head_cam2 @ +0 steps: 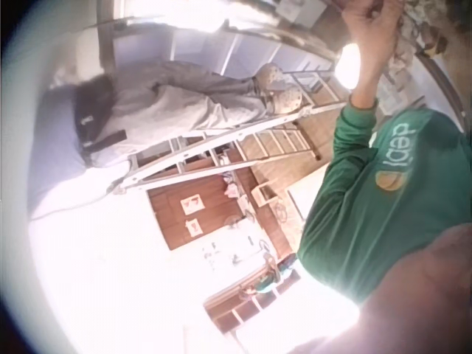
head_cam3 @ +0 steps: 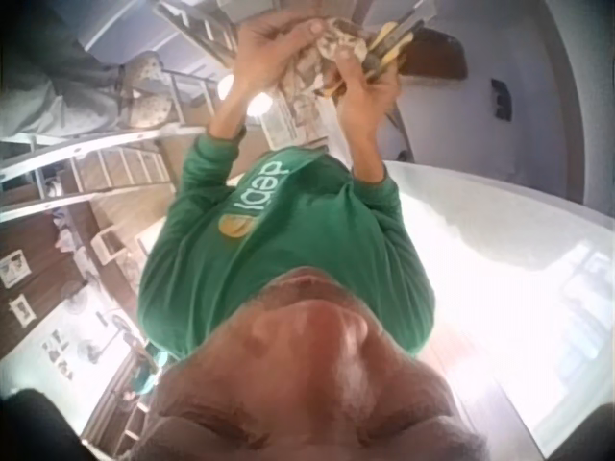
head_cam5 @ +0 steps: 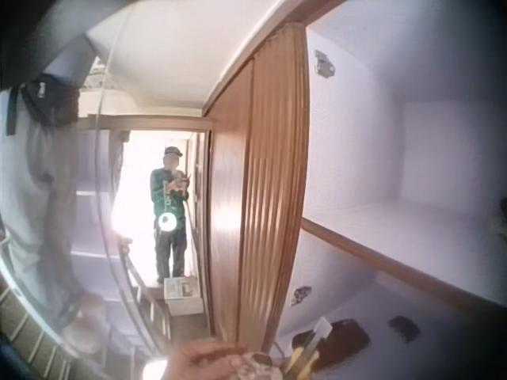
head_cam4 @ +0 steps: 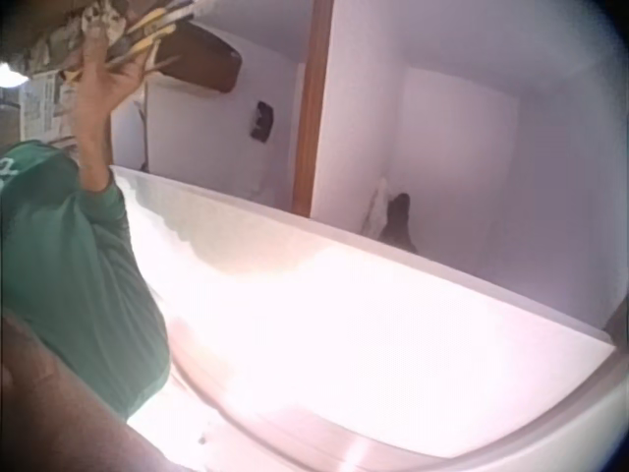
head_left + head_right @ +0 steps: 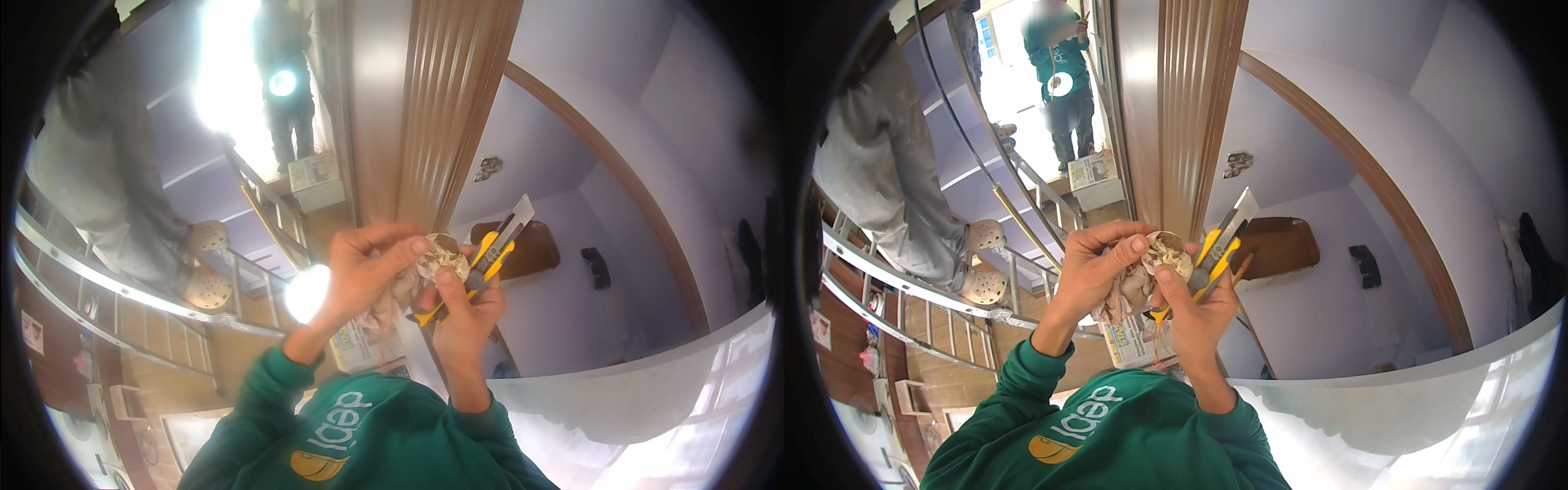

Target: The person uses a utility knife to trim the edge of a wooden cabinet door or trim piece. They repeatedly score along the top edge and wipe away debris with a cloth. The work is performed in a room with a ladder and other construction materials visible.

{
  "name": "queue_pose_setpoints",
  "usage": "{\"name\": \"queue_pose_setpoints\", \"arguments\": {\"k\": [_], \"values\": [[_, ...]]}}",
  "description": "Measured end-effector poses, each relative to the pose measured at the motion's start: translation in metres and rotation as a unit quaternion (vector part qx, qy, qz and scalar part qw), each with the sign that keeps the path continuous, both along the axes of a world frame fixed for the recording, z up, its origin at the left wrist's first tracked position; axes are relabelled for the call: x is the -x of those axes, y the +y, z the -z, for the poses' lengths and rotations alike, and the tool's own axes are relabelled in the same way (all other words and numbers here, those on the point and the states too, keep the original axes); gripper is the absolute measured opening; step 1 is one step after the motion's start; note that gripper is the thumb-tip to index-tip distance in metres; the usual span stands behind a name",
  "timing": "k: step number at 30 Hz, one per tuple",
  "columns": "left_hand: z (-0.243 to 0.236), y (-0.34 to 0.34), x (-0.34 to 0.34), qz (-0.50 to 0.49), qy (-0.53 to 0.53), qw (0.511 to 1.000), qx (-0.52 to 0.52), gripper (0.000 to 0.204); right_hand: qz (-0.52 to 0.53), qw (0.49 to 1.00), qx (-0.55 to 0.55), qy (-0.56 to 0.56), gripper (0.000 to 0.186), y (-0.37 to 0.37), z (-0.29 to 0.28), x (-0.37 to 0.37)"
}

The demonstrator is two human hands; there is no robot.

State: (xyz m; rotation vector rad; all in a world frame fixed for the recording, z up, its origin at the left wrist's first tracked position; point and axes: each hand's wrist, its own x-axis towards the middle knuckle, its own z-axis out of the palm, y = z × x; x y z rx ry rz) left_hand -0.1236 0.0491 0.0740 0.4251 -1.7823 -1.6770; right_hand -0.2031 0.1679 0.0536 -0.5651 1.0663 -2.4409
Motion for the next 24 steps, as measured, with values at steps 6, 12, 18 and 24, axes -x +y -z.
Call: {"name": "queue_pose_setpoints", "arguments": {"k": [6,12,18,24], "values": [[0.016,0.009,0.001,-0.006,-0.065,0.997,0.050,0.035,-0.018,0.998,-0.030,-0.049,0.036,0.005,0.017,0.012],[0.025,0.001,-0.019,0.053,-0.025,0.989,0.135,0.050,-0.003,0.996,-0.066,-0.058,0.029,-0.006,0.033,0.004],[0.038,0.016,-0.027,0.026,-0.051,0.927,0.370,0.060,-0.082,0.986,-0.134,0.061,0.033,0.009,0.048,0.020],[0.030,0.010,-0.035,-0.059,0.009,0.867,0.495,0.057,-0.062,0.975,-0.138,0.164,0.030,-0.002,0.050,0.020]]}}
